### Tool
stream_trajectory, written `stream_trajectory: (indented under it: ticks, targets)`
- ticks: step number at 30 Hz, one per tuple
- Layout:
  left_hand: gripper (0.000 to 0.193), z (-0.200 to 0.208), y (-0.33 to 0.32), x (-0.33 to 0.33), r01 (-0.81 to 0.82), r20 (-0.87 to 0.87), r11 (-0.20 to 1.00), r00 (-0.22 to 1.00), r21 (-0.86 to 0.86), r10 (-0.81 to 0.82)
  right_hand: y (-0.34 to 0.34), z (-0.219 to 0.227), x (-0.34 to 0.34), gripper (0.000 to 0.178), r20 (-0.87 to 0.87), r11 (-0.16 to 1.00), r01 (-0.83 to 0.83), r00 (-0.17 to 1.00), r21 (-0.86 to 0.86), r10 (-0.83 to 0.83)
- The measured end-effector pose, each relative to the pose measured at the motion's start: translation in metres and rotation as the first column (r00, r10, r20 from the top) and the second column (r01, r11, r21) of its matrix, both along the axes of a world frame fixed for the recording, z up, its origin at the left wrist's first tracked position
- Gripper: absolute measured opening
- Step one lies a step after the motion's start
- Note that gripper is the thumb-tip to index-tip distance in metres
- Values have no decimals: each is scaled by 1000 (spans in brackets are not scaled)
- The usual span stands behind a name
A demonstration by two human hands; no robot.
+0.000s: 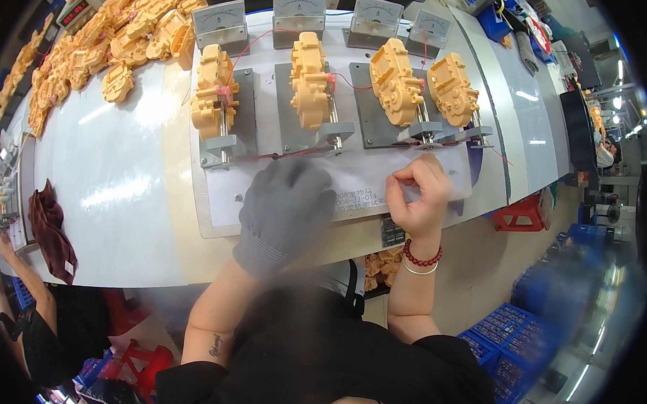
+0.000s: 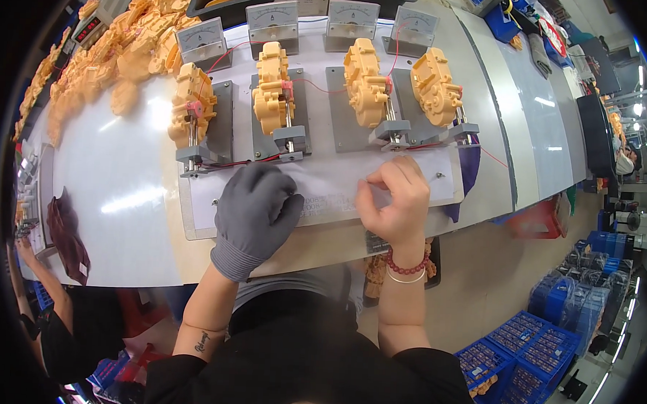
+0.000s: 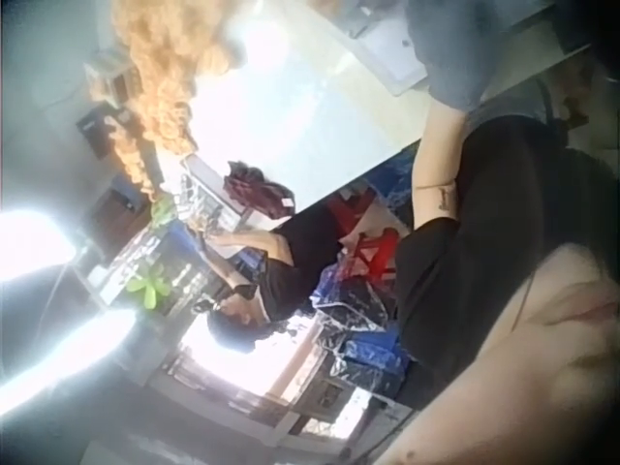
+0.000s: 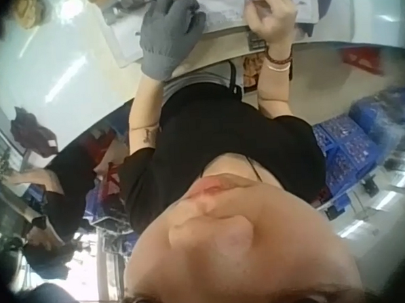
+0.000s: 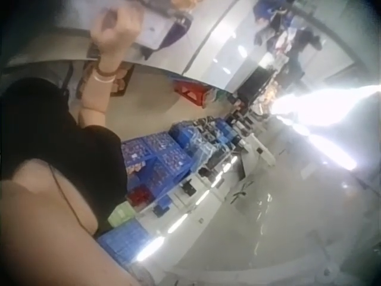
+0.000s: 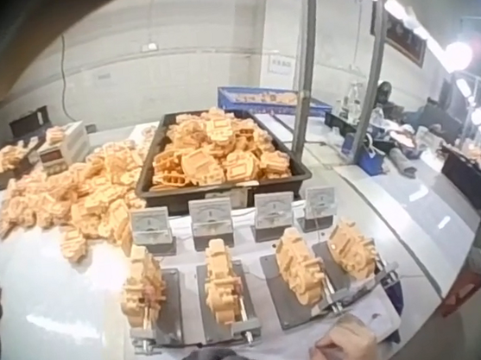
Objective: The person assembles and tests small yellow plastic toy components using a specialized electrical test jig.
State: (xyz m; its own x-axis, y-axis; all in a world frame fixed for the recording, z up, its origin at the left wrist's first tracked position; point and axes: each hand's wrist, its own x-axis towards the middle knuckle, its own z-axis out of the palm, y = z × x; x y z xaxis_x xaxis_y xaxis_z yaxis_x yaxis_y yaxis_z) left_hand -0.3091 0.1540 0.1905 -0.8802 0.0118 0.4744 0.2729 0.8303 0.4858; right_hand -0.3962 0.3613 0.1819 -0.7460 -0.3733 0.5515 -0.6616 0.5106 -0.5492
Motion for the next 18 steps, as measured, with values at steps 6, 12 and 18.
stream_trajectory:
  ticks: [6, 12, 18]
  targets:
    - [66, 22, -2, -10, -209, 333, 827, 942, 522, 27, 0, 3, 0, 15, 43, 1000, 6, 999, -18, -6]
    - [80, 32, -8, -25, -240, 344, 471, 927, 849, -148, 0, 2, 2, 15, 54, 1000, -5, 998, -27, 7]
    - [77, 31, -6, -26, -223, 292, 357, 944, 907, -151, 2, 2, 0, 14, 41, 999, -36, 998, -12, 36]
